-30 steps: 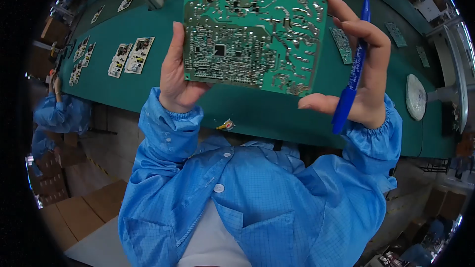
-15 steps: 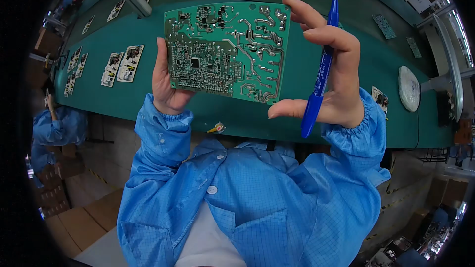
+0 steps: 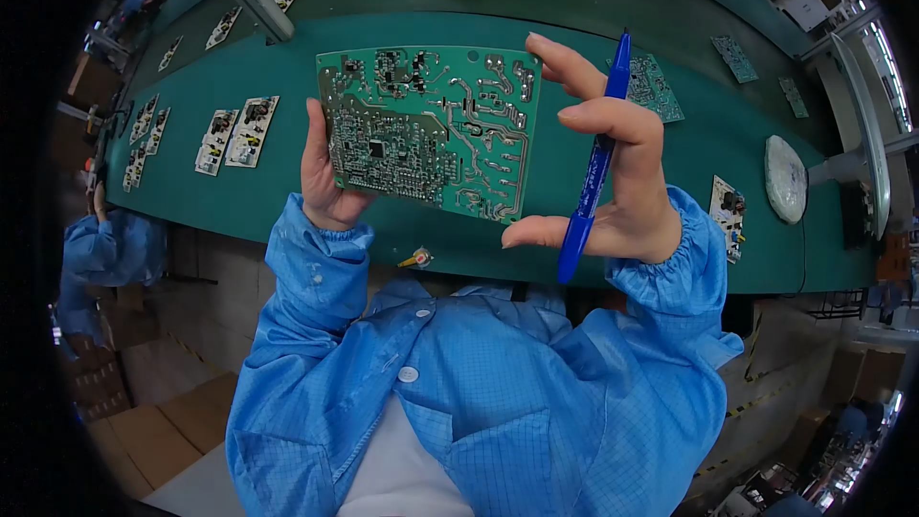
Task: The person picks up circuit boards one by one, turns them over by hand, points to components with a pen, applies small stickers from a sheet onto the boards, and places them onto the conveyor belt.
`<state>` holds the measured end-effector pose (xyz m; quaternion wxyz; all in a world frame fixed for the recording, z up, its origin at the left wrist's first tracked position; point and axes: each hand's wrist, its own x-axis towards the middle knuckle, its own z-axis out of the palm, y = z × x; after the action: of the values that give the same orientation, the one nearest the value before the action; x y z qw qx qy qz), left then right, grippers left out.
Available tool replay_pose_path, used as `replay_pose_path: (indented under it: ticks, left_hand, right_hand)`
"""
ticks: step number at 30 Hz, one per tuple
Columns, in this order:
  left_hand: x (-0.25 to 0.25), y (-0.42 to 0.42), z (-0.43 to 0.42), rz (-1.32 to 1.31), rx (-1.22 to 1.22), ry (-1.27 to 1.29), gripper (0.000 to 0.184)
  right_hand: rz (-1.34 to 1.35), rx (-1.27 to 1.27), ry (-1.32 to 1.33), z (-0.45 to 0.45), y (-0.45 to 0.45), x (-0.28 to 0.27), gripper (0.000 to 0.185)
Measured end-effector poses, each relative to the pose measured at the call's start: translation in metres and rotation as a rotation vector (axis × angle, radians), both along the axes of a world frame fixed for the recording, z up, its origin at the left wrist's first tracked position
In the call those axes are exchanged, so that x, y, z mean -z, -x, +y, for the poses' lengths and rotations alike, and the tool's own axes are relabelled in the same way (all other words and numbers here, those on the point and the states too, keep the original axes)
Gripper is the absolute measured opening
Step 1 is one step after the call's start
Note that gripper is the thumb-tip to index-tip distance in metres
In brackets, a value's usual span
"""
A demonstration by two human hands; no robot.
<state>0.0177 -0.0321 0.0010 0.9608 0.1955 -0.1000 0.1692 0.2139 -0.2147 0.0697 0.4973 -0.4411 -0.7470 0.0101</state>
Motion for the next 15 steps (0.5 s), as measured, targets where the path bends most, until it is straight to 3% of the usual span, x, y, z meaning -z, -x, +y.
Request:
replay_pose_path:
  ticks: [15]
  left_hand:
    - [0.0057, 0.0025, -0.0033, -0.019, -0.003, 0.02, 0.056]
  right_hand:
    - [0.001, 0.045, 0.018, -0.0069, 0.0005, 0.0087, 0.085]
